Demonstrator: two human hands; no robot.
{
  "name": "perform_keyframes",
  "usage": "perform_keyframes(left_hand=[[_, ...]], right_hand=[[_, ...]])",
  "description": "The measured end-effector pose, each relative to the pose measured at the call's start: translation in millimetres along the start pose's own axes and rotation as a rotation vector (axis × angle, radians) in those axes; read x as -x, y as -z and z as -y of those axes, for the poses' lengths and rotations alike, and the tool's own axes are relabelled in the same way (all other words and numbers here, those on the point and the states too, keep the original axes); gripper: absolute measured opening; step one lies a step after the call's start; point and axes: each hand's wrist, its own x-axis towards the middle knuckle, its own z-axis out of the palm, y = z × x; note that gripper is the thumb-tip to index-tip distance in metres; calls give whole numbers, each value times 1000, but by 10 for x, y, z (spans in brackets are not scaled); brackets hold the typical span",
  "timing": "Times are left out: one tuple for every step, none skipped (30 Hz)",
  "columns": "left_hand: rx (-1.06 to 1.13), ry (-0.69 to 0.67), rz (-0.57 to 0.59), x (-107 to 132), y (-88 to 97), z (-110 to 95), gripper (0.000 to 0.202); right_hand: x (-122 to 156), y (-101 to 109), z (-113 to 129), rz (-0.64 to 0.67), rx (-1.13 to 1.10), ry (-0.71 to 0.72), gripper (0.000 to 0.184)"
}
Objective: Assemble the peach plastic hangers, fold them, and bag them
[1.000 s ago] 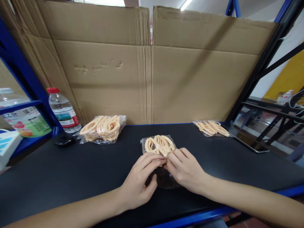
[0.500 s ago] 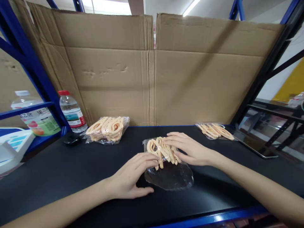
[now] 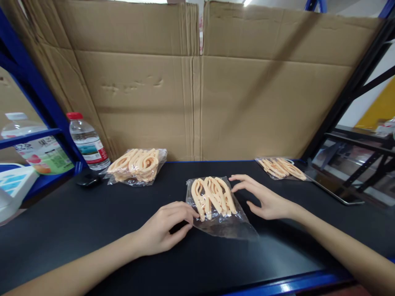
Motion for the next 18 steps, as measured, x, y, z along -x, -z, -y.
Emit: perform_keyframes(left_hand=[[25, 22, -7, 2, -2, -1, 15], [45, 47, -12, 5, -6, 0, 15], [59, 71, -19, 9, -10, 2, 15], [68, 96, -27, 14, -15, 6, 15], [72, 119, -38, 20, -21, 10, 15], [74, 138, -51, 26, -27, 16, 15], [76, 155, -64, 33, -32, 23, 15], [80, 172, -79, 41, -37, 29, 14], [85, 188, -95, 47, -40, 34, 14], [93, 202, -108, 51, -42, 37, 14], [100, 212, -120, 53, -42, 38, 14], [105, 220, -128, 52, -39, 36, 14], [110, 222, -131, 47, -35, 32, 13], [115, 223, -132, 41, -29, 26, 13], [123, 228, -131, 33, -22, 20, 12], [133, 241, -138, 25, -16, 15, 12], [144, 266, -151, 18, -12, 13, 13], [153, 300, -169, 14, -11, 14, 16]], right_hand=[[55, 8, 4, 42, -49, -25, 45], [93, 13, 11, 86, -94, -44, 47], [116, 14, 22, 114, -132, -54, 50], [123, 11, 36, 120, -165, -55, 50], [119, 2, 52, 107, -196, -52, 47], [106, -10, 69, 88, -225, -45, 42], [91, -25, 85, 79, -251, -34, 37], [75, -42, 101, 92, -272, -19, 35], [62, -59, 115, 127, -289, -1, 37], [52, -74, 127, 170, -301, 13, 44], [46, -88, 138, 199, -307, 20, 52], [43, -101, 148, 197, -308, 15, 57], [40, -112, 156, 166, -309, 0, 54], [38, -123, 163, 111, -311, -21, 43], [36, -134, 168, 47, -321, -46, 30], [33, -146, 170, -9, -347, -74, 20], [30, -159, 170, -46, -392, -110, 17], [27, -174, 168, -70, -451, -157, 18]])
